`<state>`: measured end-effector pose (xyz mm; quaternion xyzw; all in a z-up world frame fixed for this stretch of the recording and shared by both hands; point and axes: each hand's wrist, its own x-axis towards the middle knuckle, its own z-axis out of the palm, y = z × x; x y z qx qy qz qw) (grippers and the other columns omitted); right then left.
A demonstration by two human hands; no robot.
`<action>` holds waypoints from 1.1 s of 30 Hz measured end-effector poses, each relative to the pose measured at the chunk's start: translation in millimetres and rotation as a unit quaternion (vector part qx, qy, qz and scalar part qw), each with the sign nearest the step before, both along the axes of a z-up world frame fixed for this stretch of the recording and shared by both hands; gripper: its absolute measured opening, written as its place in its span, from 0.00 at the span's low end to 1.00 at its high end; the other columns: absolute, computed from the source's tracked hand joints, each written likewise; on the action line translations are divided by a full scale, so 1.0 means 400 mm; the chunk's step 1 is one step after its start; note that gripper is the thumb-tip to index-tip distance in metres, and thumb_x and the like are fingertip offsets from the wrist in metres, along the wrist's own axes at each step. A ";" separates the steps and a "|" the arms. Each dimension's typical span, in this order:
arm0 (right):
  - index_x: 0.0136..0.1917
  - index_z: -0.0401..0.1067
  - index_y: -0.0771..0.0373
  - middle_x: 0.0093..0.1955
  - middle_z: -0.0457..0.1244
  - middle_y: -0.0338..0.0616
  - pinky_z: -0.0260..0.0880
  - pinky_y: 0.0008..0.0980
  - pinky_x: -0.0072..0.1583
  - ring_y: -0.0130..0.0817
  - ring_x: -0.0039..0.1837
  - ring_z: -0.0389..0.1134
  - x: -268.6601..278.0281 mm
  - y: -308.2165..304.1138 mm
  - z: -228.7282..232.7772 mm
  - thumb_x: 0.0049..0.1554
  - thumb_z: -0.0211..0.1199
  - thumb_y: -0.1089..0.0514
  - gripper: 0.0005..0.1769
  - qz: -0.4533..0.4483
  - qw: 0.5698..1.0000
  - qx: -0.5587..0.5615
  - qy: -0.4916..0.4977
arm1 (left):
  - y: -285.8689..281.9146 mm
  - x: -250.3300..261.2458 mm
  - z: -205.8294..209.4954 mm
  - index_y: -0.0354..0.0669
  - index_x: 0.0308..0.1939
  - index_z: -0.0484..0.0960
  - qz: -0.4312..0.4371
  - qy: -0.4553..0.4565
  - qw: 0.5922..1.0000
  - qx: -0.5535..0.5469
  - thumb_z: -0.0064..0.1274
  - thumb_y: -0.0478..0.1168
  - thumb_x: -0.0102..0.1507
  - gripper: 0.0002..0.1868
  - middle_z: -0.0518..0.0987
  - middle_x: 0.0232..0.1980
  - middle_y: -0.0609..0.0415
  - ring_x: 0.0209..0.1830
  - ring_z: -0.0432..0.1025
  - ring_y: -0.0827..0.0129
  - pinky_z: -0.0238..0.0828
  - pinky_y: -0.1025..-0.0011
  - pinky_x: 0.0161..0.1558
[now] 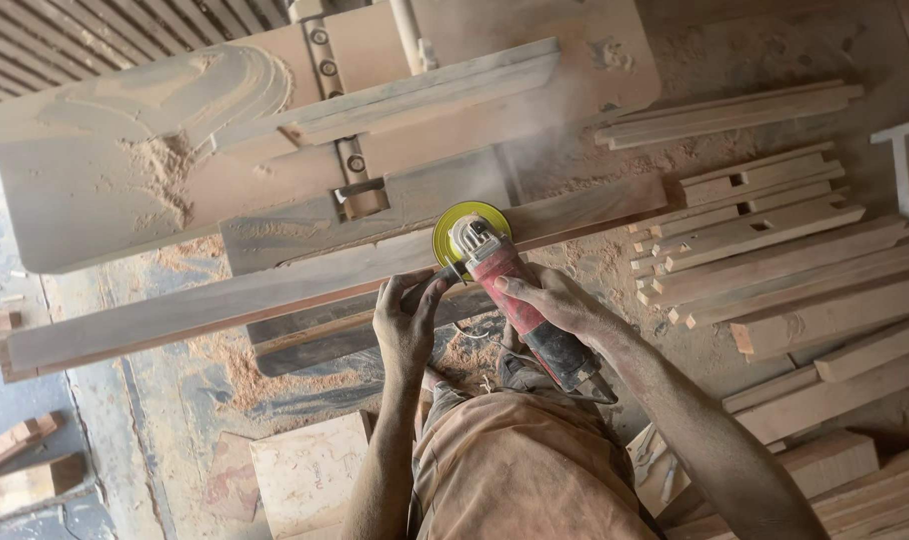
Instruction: The person uses an angle grinder with a sanding disc to smooth the surface of a wooden plank placed on a workbench. They move the tool back and forth along the length of the plank, generating sawdust, and briefly flip the plank to work on the other side.
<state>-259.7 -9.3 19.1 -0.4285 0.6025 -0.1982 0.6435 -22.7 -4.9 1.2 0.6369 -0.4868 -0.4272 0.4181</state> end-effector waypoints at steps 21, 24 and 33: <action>0.67 0.68 0.65 0.46 0.68 0.47 0.79 0.35 0.43 0.32 0.44 0.72 -0.296 0.037 0.007 0.55 0.62 0.35 0.38 -0.111 0.993 0.045 -0.020 | -0.077 -0.306 0.002 0.41 0.47 0.84 -0.111 -0.003 0.994 -0.015 0.64 0.45 0.63 0.14 0.83 0.46 0.48 0.45 0.82 0.65 0.79 0.68 0.46; 0.67 0.68 0.63 0.48 0.69 0.46 0.79 0.35 0.45 0.31 0.46 0.72 -0.342 0.041 0.003 0.55 0.61 0.35 0.37 -0.120 0.991 0.049 -0.009 | -0.089 -0.352 -0.003 0.41 0.47 0.84 -0.127 -0.007 0.992 -0.015 0.64 0.46 0.63 0.15 0.82 0.47 0.48 0.45 0.82 0.65 0.80 0.69 0.46; 0.71 0.68 0.66 0.55 0.70 0.49 0.76 0.40 0.55 0.35 0.54 0.72 -0.477 0.057 -0.034 0.57 0.61 0.36 0.39 -0.165 0.985 0.044 -0.001 | -0.122 -0.487 -0.006 0.39 0.47 0.84 -0.164 -0.012 0.985 -0.043 0.64 0.46 0.63 0.15 0.82 0.46 0.46 0.44 0.83 0.64 0.81 0.69 0.43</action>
